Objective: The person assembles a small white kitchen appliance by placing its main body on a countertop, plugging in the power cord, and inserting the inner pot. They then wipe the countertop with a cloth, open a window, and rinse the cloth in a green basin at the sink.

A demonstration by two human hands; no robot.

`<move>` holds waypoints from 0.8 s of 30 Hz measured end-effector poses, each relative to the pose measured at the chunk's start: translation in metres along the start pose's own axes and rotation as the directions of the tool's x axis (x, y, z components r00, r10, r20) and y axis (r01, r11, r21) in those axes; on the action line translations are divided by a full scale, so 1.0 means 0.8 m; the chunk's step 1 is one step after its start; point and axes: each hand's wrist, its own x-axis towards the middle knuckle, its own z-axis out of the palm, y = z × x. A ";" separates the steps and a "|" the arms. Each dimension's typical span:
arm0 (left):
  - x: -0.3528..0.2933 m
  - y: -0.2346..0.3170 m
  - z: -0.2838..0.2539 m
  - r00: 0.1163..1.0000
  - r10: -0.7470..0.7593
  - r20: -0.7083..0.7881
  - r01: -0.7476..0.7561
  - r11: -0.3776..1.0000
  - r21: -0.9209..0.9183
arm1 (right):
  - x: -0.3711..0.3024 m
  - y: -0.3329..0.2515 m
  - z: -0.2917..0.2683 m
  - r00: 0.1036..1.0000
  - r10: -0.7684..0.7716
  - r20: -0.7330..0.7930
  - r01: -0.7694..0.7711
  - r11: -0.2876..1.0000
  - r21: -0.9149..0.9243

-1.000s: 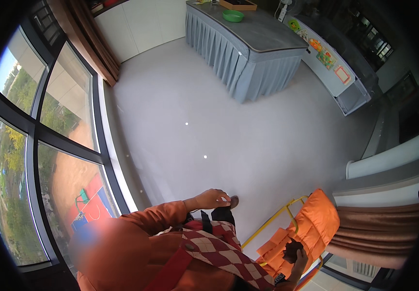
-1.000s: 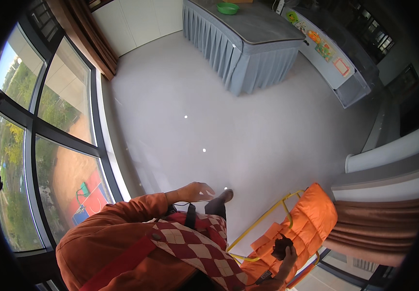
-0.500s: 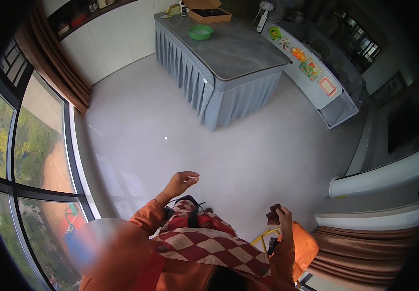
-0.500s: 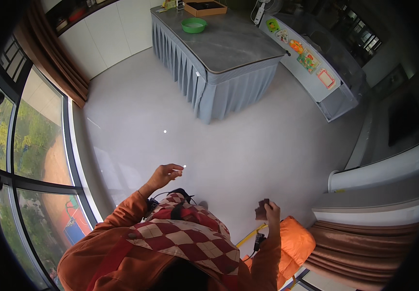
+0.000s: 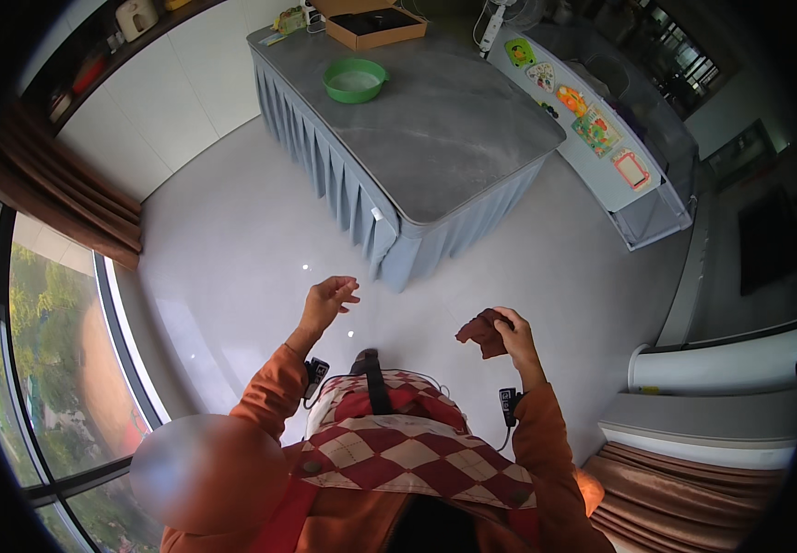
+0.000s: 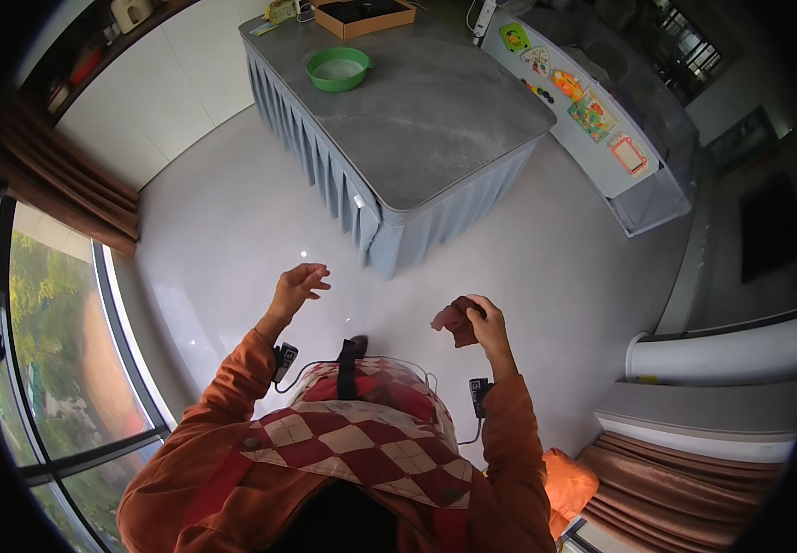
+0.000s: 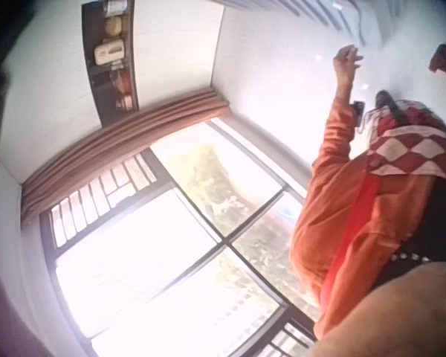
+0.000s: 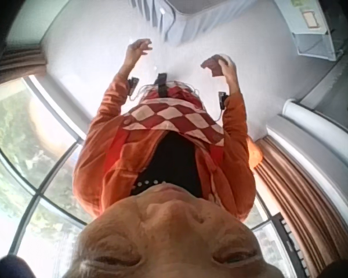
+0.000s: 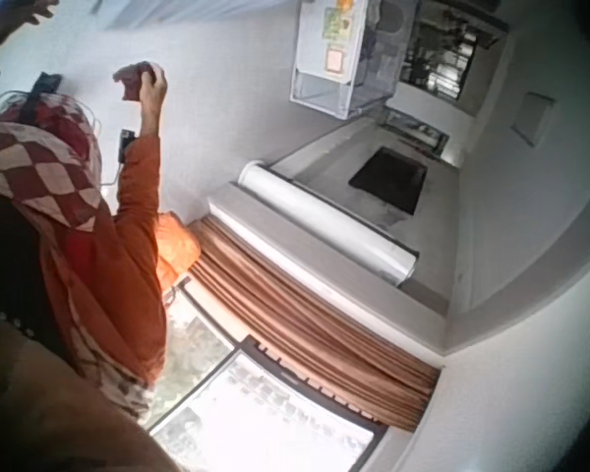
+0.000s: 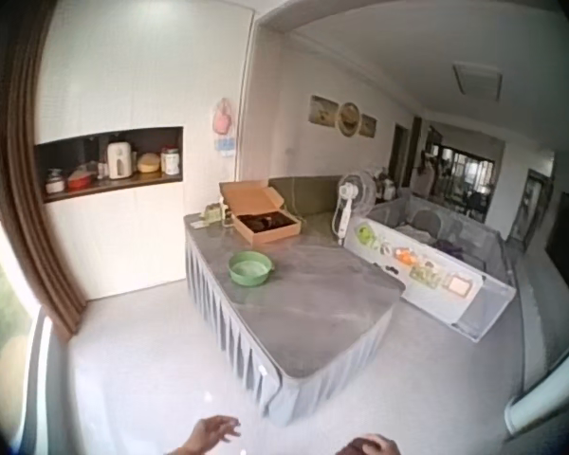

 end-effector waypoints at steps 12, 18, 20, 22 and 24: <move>0.320 0.091 -0.009 0.982 -0.023 -0.188 0.002 0.994 -0.111 | 0.233 -0.044 0.029 0.905 -0.266 -0.331 0.301 0.952 0.058; 0.413 0.121 -0.010 0.934 -0.119 -0.337 0.106 0.993 -0.057 | 0.395 -0.048 0.140 0.513 -0.827 0.230 0.847 0.444 -0.293; 0.444 0.138 -0.015 0.921 -0.161 -0.354 0.125 0.985 -0.123 | 0.441 -0.034 0.138 0.437 -0.845 0.310 0.884 0.340 -0.321; 0.470 0.151 -0.020 0.899 -0.205 -0.388 0.139 0.972 -0.190 | 0.496 -0.018 0.114 0.552 -0.770 0.320 0.819 0.430 -0.380; 0.488 0.158 -0.023 0.887 -0.206 -0.412 0.139 0.972 -0.187 | 0.568 -0.001 0.064 0.660 -0.710 0.246 0.712 0.486 -0.507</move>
